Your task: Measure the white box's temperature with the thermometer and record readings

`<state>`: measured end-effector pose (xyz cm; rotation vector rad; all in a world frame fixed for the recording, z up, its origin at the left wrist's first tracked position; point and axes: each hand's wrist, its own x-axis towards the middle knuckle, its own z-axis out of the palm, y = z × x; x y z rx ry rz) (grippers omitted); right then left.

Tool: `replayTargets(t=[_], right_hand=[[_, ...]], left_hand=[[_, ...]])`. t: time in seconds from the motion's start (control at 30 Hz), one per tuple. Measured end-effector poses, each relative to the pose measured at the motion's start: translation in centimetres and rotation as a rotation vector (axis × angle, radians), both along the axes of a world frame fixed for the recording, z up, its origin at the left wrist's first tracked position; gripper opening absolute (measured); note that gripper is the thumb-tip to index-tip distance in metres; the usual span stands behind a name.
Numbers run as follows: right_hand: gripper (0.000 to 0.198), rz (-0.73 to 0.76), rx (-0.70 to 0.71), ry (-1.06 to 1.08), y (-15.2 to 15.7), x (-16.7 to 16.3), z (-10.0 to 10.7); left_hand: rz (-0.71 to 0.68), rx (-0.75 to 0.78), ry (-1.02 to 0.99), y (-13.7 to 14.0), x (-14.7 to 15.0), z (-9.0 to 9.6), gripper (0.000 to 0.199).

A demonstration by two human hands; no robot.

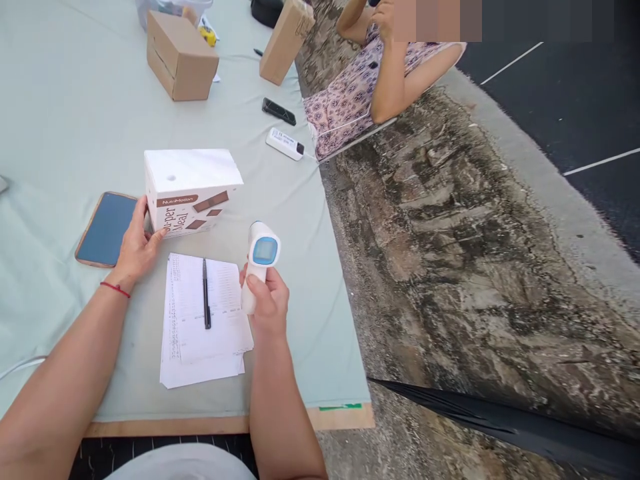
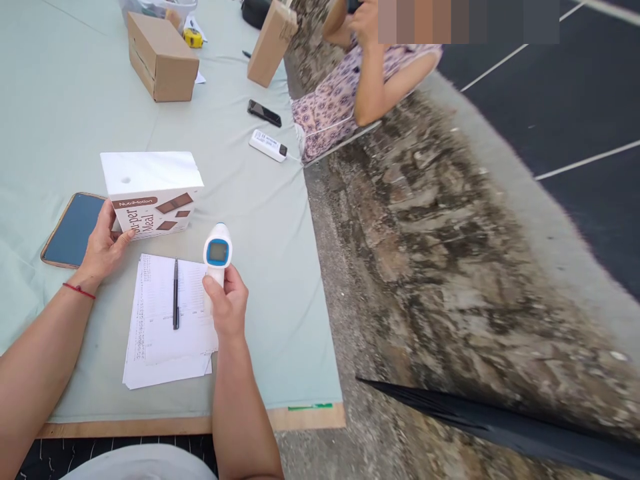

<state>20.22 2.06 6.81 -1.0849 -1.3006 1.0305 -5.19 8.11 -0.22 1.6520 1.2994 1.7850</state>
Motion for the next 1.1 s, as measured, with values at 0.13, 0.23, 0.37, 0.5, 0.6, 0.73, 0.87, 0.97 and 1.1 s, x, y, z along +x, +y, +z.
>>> replayTargets(t=[0.13, 0.23, 0.37, 0.5, 0.6, 0.73, 0.87, 0.97, 1.1], right_hand=[[0.048, -0.082, -0.154, -0.445, 1.4, 1.3, -1.0], [0.048, -0.259, -0.199, -0.769, 2.5, 2.1, -2.0], [0.053, -0.325, -0.123, -0.953, 3.0, 2.4, -3.1], [0.046, -0.384, 0.263, -0.883, 2.1, 1.0, -3.8], [0.032, -0.145, 0.243, -0.827, 1.2, -0.7, -4.6], [0.036, 0.008, 0.164, -0.874, 0.8, -2.0, -5.5], [0.035, 0.158, 0.214, -0.563, 0.8, -2.1, -5.1], [0.030, 0.299, 0.227, -0.217, 0.7, -2.4, -4.7], [0.038, 0.379, 0.140, 0.024, 0.3, -3.2, -5.2]], left_hand=[[0.047, -0.004, -0.060, -0.1, 0.2, 0.0, 0.056], [0.208, -0.085, -0.076, -0.3, 0.4, 0.4, 0.037], [0.270, -0.275, -0.078, -1.2, 1.0, 1.8, 0.021], [0.245, -0.316, 0.002, -2.2, 1.7, 2.6, 0.043], [0.100, -0.334, 0.088, -2.4, 1.9, 2.6, 0.042], [-0.109, -0.450, 0.385, -2.3, 1.8, 2.4, 0.028], [-0.166, -0.457, 0.552, -2.1, 1.4, 2.4, 0.037], [-0.205, -0.455, 0.588, -1.9, 1.2, 2.4, 0.033], [-0.234, -0.445, 0.641, -2.0, 1.0, 2.5, 0.031]])
